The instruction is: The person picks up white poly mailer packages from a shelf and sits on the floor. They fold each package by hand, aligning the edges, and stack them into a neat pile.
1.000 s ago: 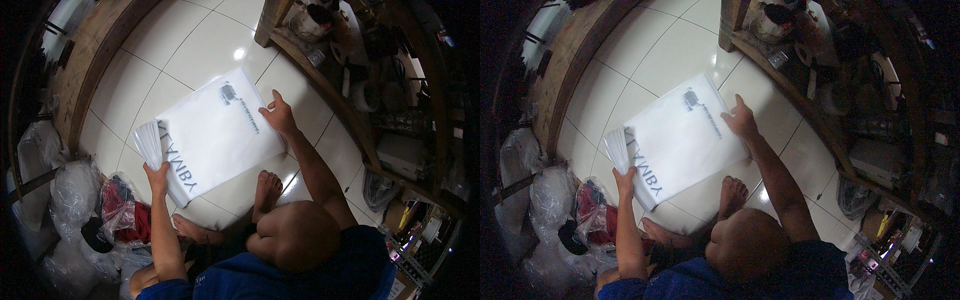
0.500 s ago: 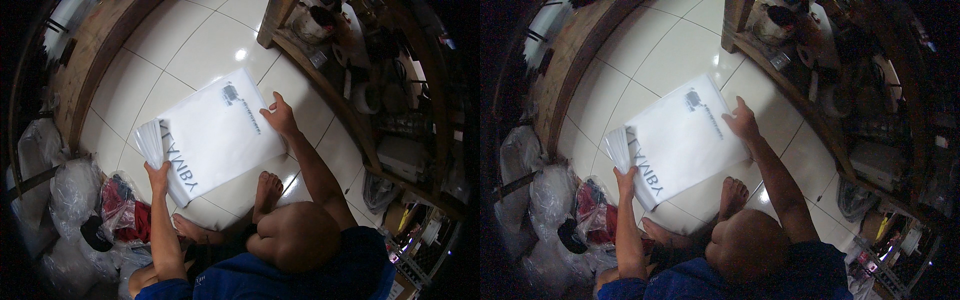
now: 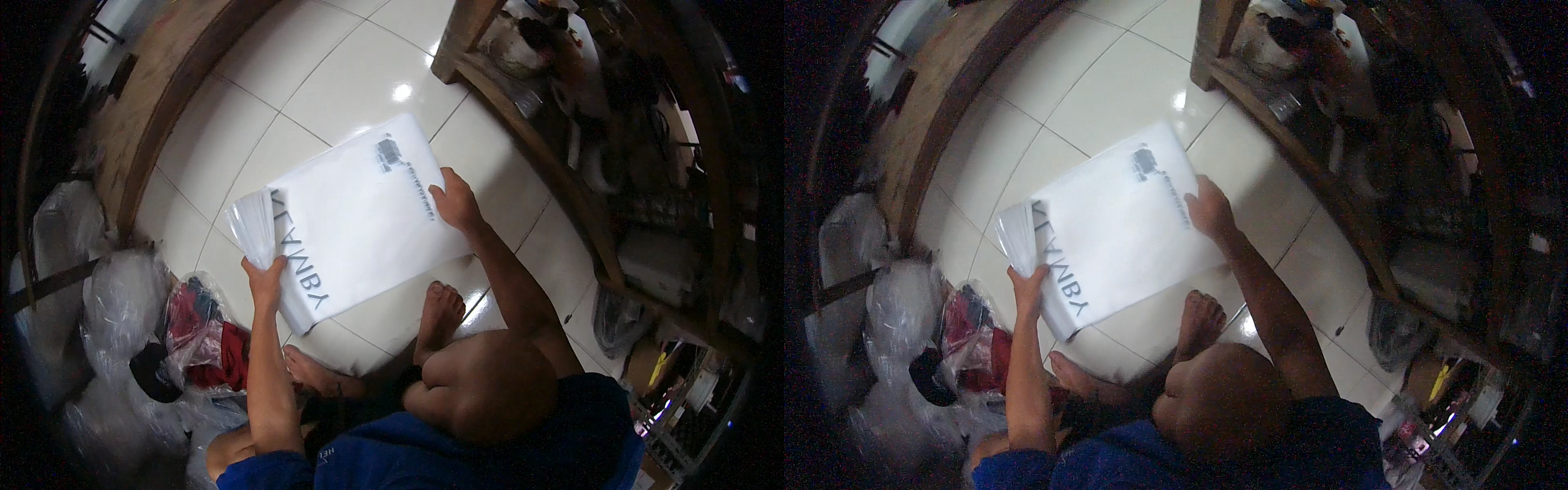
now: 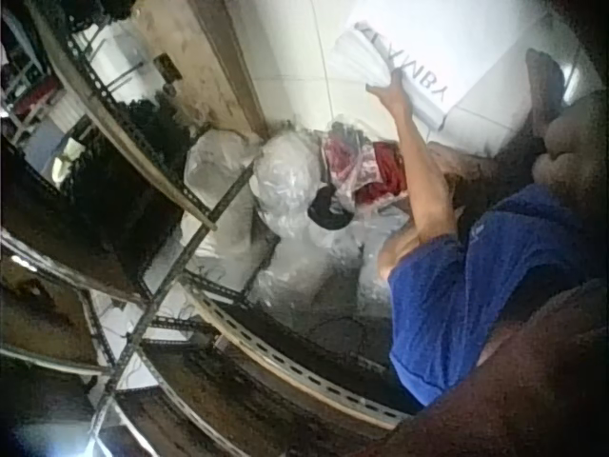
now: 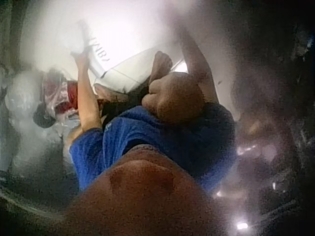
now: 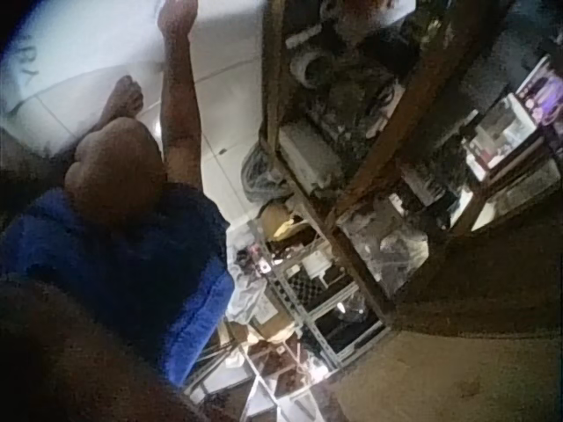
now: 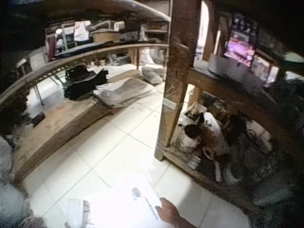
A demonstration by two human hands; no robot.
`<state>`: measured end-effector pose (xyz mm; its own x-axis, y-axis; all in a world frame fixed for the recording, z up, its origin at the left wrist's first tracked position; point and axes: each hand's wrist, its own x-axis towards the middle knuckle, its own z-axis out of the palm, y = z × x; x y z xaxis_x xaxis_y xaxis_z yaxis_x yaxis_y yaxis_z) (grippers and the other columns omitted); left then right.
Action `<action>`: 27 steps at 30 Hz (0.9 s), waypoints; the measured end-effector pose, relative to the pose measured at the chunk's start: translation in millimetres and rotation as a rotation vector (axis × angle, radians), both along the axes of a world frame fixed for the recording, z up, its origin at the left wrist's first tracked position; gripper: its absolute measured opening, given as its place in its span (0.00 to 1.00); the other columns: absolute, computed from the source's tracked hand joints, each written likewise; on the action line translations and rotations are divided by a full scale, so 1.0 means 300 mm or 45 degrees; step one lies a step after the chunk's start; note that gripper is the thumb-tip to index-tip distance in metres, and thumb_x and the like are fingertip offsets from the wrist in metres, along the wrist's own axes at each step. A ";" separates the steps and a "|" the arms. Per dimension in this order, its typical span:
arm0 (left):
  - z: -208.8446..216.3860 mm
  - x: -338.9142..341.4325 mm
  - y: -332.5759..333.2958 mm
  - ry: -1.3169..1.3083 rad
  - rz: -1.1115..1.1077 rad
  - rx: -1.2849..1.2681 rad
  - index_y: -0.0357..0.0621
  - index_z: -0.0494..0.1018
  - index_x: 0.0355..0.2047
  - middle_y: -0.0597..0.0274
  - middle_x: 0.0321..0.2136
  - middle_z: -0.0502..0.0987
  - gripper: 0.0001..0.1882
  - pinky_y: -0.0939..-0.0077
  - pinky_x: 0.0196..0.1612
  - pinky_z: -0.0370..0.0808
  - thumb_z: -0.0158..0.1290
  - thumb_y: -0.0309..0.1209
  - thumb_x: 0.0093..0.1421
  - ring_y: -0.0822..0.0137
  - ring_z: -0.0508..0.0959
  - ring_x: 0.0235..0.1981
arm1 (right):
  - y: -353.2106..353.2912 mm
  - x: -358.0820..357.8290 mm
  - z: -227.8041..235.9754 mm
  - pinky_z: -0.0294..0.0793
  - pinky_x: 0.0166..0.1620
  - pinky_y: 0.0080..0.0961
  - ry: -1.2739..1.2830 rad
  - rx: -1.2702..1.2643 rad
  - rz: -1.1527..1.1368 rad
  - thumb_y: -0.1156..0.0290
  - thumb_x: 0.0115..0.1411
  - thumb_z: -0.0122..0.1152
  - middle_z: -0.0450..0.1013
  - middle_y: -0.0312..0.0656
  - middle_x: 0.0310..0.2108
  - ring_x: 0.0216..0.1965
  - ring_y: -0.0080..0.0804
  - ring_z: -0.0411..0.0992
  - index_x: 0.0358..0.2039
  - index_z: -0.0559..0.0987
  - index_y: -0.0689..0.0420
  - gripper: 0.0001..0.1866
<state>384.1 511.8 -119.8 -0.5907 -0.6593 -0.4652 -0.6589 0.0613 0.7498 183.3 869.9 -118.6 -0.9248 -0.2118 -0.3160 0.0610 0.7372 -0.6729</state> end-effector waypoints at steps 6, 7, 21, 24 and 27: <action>-0.005 -0.004 -0.002 -0.116 -0.020 -0.138 0.34 0.50 0.59 0.39 0.46 0.72 0.47 0.65 0.49 0.72 0.64 0.37 0.45 0.50 0.75 0.46 | -0.007 0.021 -0.040 0.69 0.50 0.43 0.145 0.011 0.010 0.73 0.59 0.54 0.72 0.58 0.42 0.46 0.56 0.71 0.47 0.69 0.65 0.17; 0.004 -0.005 -0.004 -0.102 -0.017 -0.126 0.34 0.50 0.59 0.39 0.46 0.72 0.47 0.65 0.49 0.72 0.64 0.38 0.45 0.50 0.75 0.45 | -0.009 0.021 -0.041 0.69 0.50 0.43 0.129 0.014 0.015 0.73 0.59 0.54 0.72 0.59 0.42 0.46 0.56 0.71 0.47 0.69 0.65 0.17; 0.080 0.034 -0.031 0.022 -0.050 0.154 0.28 0.35 0.65 0.34 0.60 0.56 0.64 0.65 0.62 0.61 0.70 0.43 0.44 0.49 0.62 0.61 | -0.185 0.127 0.149 0.66 0.52 0.42 0.678 0.141 0.161 0.74 0.55 0.60 0.66 0.57 0.47 0.48 0.53 0.66 0.53 0.67 0.68 0.25; 0.086 0.025 -0.031 0.038 -0.073 0.183 0.28 0.36 0.65 0.34 0.60 0.56 0.64 0.66 0.61 0.62 0.70 0.43 0.43 0.50 0.62 0.61 | -0.321 0.220 0.050 0.74 0.38 0.22 -0.003 -0.666 0.331 0.72 0.60 0.59 0.74 0.43 0.36 0.36 0.26 0.73 0.49 0.71 0.65 0.18; 0.078 0.034 -0.031 0.089 -0.053 0.169 0.29 0.39 0.64 0.37 0.58 0.60 0.62 0.67 0.60 0.64 0.70 0.41 0.43 0.51 0.65 0.59 | -0.529 0.309 0.056 0.76 0.40 0.24 -0.680 -0.824 0.410 0.68 0.62 0.58 0.73 0.44 0.39 0.39 0.28 0.74 0.54 0.66 0.65 0.23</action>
